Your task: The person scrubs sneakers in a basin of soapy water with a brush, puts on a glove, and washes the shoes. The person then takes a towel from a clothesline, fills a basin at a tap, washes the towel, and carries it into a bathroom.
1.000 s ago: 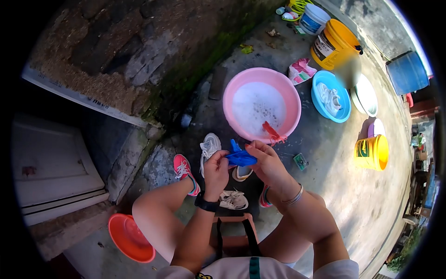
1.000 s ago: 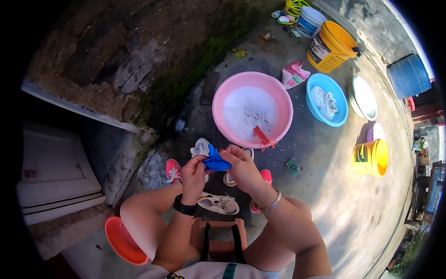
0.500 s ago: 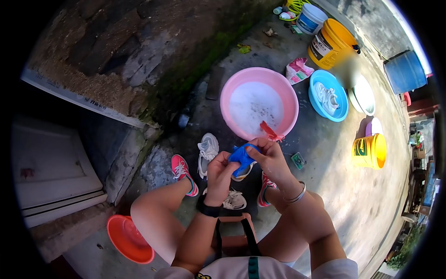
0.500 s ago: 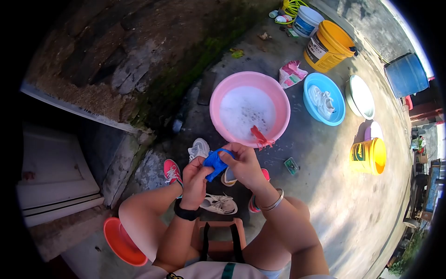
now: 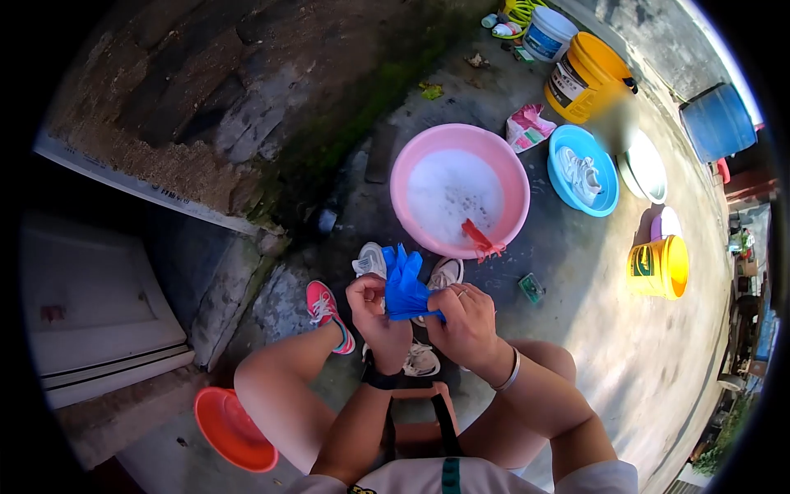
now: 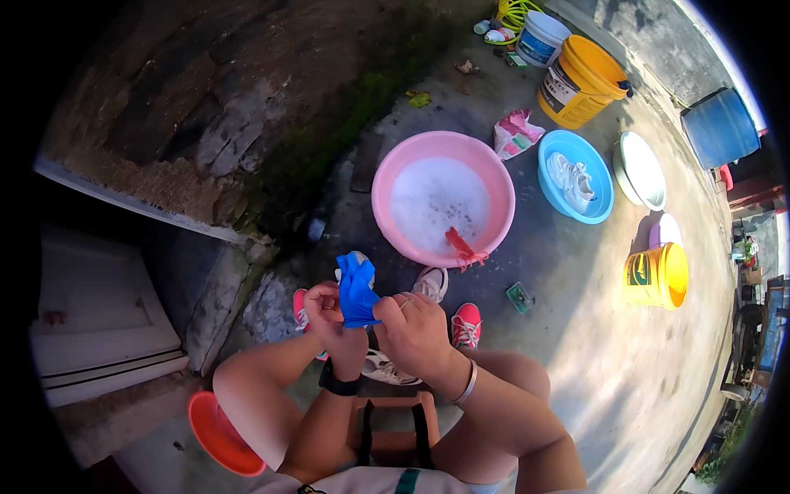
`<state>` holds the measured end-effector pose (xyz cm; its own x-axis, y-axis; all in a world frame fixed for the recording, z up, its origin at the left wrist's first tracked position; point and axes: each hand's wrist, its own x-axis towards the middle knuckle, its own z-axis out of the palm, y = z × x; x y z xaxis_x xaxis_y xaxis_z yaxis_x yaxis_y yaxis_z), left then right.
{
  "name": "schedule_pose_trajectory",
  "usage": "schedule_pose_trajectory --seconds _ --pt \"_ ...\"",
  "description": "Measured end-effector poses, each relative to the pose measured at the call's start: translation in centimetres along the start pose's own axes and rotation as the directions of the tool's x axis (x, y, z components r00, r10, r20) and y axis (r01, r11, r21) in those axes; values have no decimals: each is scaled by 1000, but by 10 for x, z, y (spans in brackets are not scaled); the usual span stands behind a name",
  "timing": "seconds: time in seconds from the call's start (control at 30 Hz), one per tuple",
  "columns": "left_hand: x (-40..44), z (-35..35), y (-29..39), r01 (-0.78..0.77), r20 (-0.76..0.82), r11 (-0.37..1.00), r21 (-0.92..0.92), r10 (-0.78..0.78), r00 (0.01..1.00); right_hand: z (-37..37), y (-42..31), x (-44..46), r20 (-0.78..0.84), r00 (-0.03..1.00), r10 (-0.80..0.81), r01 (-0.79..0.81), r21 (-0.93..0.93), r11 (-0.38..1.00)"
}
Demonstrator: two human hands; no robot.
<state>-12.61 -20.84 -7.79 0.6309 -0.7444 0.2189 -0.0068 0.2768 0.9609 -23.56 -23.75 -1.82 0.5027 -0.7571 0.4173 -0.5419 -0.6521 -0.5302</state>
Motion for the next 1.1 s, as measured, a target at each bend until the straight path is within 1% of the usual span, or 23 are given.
schedule_pose_trajectory --seconds 0.07,0.1,0.13,0.2,0.23,0.3,0.33,0.37,0.4,0.43,0.47,0.5,0.53,0.57,0.6,0.67,0.73,0.77,0.8,0.87,1.0,1.03,1.1 --pt "-7 6 15 35 -22 994 -100 -37 999 -4 5 -1 -7 997 71 -71 -42 997" --pt "-10 8 23 51 -33 988 -149 -56 998 -6 5 0 46 988 145 -141 -72 987" --pt "-11 9 31 190 27 947 -260 -189 982 -6 5 1 27 987 158 -155 -75 985" --pt "-12 11 49 454 183 777 -436 -417 890 -5 6 6 -8 983 181 -181 -79 980" --pt "-4 9 57 596 245 545 -590 -582 775 -4 9 7 13 959 283 -284 63 957" --pt "3 -2 51 602 350 599 -528 -492 797 -3 21 4 95 880 465 -469 328 820" --pt "5 -5 46 600 403 627 -497 -446 799 -3 28 5 164 835 525 -525 521 673" --pt "4 -2 39 511 332 762 -399 -400 855 -3 34 8 248 789 562 -556 678 481" --pt "3 -1 32 432 282 848 -307 -352 892 -4 36 10 340 744 575 -559 789 256" --pt "1 -1 25 347 239 915 -206 -297 925 -5 34 10 379 724 577 -547 825 143" --pt "0 0 19 257 204 961 -98 -234 951 -3 31 10 402 742 536 -544 829 131" --pt "0 5 12 252 107 963 -97 -241 964 0 28 10 422 759 495 -540 833 119" --pt "2 7 5 270 99 962 -35 -265 959 1 25 9 439 773 457 -537 837 106" --pt "4 9 0 286 88 958 24 -287 954 -6 17 13 470 791 391 -570 798 195" --pt "6 10 -3 301 73 950 84 -307 949 -6 18 13 461 826 326 -543 805 238" --pt "5 12 -5 275 136 961 42 -278 951 -6 20 15 441 878 186 -479 818 318" --pt "1 14 -6 248 145 968 -28 -241 960 -18 26 22 506 841 189 -539 812 223" --pt "0 9 -1 388 252 915 -113 -351 902 -21 29 24 524 828 201 -556 813 172" --pt "-1 9 3 486 271 834 -261 -420 866 -23 32 25 540 814 214 -571 812 120" --pt "-2 8 20 628 339 580 -519 -535 774 -25 37 25 513 821 252 -559 812 168" --pt "-2 10 22 741 534 110 -663 -625 570 -24 44 29 482 811 331 -553 816 167" --pt "-7 10 24 769 592 76 -635 -592 547 -25 45 32 474 806 356 -551 820 156" --pt "-8 8 25 829 717 126 -545 -443 538 -26 52 32 442 801 404 -510 857 74"
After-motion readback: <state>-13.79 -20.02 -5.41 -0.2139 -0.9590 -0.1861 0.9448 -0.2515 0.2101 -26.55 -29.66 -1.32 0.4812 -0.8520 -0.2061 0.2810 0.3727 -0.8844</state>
